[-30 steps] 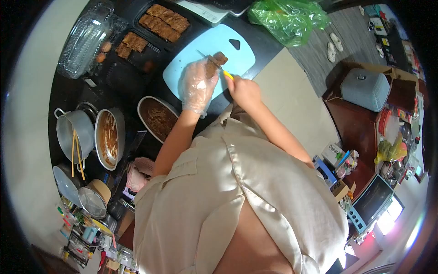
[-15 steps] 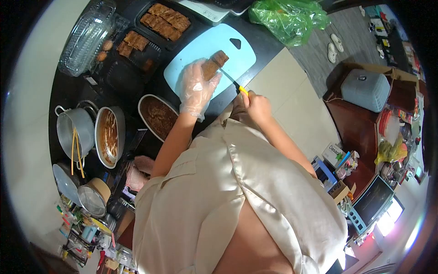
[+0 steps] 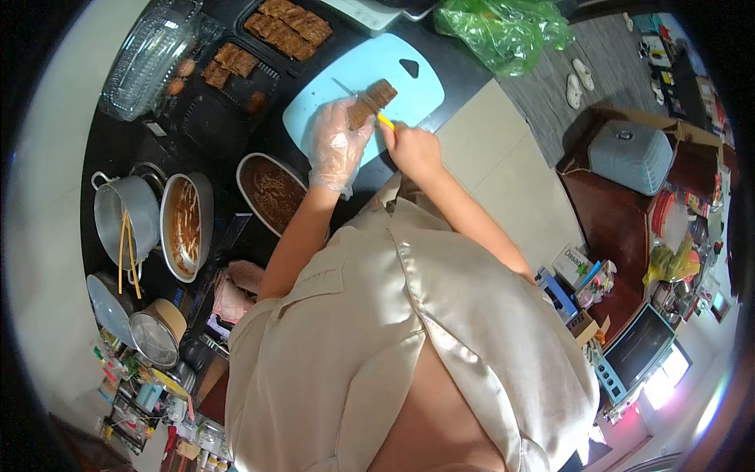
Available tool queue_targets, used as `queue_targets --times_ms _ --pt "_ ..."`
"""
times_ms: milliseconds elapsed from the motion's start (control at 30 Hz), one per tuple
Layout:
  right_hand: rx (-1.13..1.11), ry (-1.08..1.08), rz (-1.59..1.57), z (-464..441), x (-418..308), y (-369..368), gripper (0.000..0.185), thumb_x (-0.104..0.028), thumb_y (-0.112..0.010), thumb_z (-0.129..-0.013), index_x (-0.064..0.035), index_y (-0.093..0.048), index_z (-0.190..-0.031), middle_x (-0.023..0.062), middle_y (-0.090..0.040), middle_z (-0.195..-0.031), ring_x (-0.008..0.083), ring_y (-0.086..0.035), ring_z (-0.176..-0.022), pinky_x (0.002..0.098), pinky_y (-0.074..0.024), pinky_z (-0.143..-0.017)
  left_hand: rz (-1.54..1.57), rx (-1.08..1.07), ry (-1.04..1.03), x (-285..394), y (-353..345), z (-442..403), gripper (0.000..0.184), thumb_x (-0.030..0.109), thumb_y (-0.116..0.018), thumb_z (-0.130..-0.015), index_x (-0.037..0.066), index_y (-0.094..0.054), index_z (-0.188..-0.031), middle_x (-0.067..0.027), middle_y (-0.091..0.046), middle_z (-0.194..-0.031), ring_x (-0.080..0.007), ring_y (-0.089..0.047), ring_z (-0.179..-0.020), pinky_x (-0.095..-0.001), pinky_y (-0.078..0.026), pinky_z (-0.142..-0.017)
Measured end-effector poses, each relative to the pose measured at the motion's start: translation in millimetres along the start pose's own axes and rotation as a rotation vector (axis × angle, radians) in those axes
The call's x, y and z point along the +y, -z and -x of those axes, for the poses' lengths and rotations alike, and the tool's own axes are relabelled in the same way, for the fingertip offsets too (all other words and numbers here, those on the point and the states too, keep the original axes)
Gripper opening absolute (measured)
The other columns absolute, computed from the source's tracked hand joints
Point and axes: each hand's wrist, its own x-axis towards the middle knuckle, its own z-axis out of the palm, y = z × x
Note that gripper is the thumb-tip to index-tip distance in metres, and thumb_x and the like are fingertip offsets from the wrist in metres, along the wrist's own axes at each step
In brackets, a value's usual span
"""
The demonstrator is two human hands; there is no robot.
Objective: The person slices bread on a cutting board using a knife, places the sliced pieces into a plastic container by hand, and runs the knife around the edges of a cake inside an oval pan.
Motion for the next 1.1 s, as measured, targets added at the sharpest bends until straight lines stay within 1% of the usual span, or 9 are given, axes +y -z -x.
queue_targets --times_ms 167,367,433,467,567,833,967,1033,1100 --pt "-0.092 -0.068 0.048 16.7 4.4 -4.1 0.045 -0.043 -0.049 -0.096 -0.0046 -0.063 -0.076 0.0176 -0.062 -0.058 0.0366 -0.062 -0.051 0.0471 -0.0496 -0.049 0.001 0.005 -0.018 -6.0 -2.7 2.1 0.037 0.017 -0.075 -0.074 0.001 -0.059 -0.104 -0.0181 -0.059 -0.095 -0.0374 -0.057 -0.091 -0.0444 -0.047 -0.08" --pt "-0.047 -0.037 0.067 36.0 24.2 -3.9 0.044 -0.042 -0.05 -0.096 -0.0042 -0.063 -0.076 0.0185 -0.061 -0.057 0.0354 -0.061 -0.05 0.0462 -0.049 -0.048 -0.019 0.007 -0.005 -8.0 -2.8 -0.6 0.04 0.016 -0.077 -0.073 0.002 -0.058 -0.104 -0.0179 -0.061 -0.096 -0.0371 -0.059 -0.091 -0.0445 -0.048 -0.081" --pt "-0.084 -0.056 0.04 44.7 29.1 4.5 0.043 -0.039 -0.054 -0.095 -0.0028 -0.062 -0.073 0.0193 -0.058 -0.055 0.0375 -0.059 -0.048 0.0468 -0.047 -0.047 -0.017 0.002 -0.011 -3.3 3.2 -1.2 0.042 0.019 -0.078 -0.073 0.002 -0.058 -0.106 -0.0181 -0.061 -0.097 -0.0375 -0.059 -0.092 -0.0446 -0.048 -0.082" --pt "-0.014 -0.021 -0.023 42.4 30.2 5.8 0.042 -0.038 -0.055 -0.094 -0.0035 -0.061 -0.071 0.0189 -0.057 -0.053 0.0368 -0.058 -0.047 0.046 -0.0462 -0.046 -0.009 -0.017 0.007 0.5 8.3 1.4 0.043 0.02 -0.078 -0.074 0.002 -0.058 -0.107 -0.0183 -0.061 -0.099 -0.0374 -0.059 -0.094 -0.0447 -0.048 -0.083" --pt "-0.012 0.009 -0.008 33.1 19.2 18.0 0.044 -0.04 -0.052 -0.095 -0.0042 -0.061 -0.072 0.0162 -0.058 -0.052 0.0337 -0.059 -0.045 0.0436 -0.0464 -0.044 -0.02 -0.026 0.022 12.3 26.3 1.7 0.045 0.023 -0.078 -0.075 0.002 -0.058 -0.109 -0.0184 -0.061 -0.102 -0.0372 -0.059 -0.096 -0.0448 -0.047 -0.084" --pt "-0.059 -0.037 -0.011 25.7 -1.8 17.5 0.044 -0.039 -0.054 -0.094 -0.0037 -0.062 -0.069 0.0181 -0.058 -0.054 0.0359 -0.06 -0.049 0.0454 -0.0476 -0.048 0.036 -0.086 0.057 4.0 23.1 7.5 0.044 0.021 -0.078 -0.075 0.002 -0.058 -0.11 -0.0172 -0.061 -0.103 -0.0365 -0.059 -0.098 -0.0436 -0.047 -0.085" --pt "0.047 0.038 -0.028 5.7 -8.6 -4.0 0.045 -0.039 -0.053 -0.094 -0.0037 -0.062 -0.068 0.0177 -0.059 -0.054 0.0359 -0.06 -0.049 0.0452 -0.0485 -0.048 0.008 -0.068 0.06 5.1 16.8 11.7 0.04 0.017 -0.077 -0.074 0.002 -0.059 -0.106 -0.0165 -0.062 -0.099 -0.036 -0.059 -0.095 -0.0433 -0.047 -0.083" --pt "-0.073 -0.035 -0.005 26.8 0.7 3.1 0.045 -0.038 -0.054 -0.094 -0.0035 -0.062 -0.068 0.0182 -0.059 -0.054 0.0365 -0.06 -0.049 0.0456 -0.0485 -0.048 -0.003 -0.046 0.06 0.9 18.0 5.3 0.038 0.016 -0.077 -0.074 0.002 -0.059 -0.105 -0.0162 -0.062 -0.098 -0.036 -0.059 -0.093 -0.0434 -0.047 -0.083" --pt "-0.092 -0.041 -0.043 31.9 0.2 0.7 0.044 -0.038 -0.054 -0.094 -0.0035 -0.062 -0.068 0.0186 -0.059 -0.054 0.0368 -0.06 -0.048 0.0465 -0.0478 -0.046 -0.014 -0.033 -0.007 -1.4 17.1 7.3 0.038 0.017 -0.077 -0.074 0.002 -0.059 -0.104 -0.0163 -0.062 -0.097 -0.0362 -0.059 -0.092 -0.0436 -0.047 -0.082"
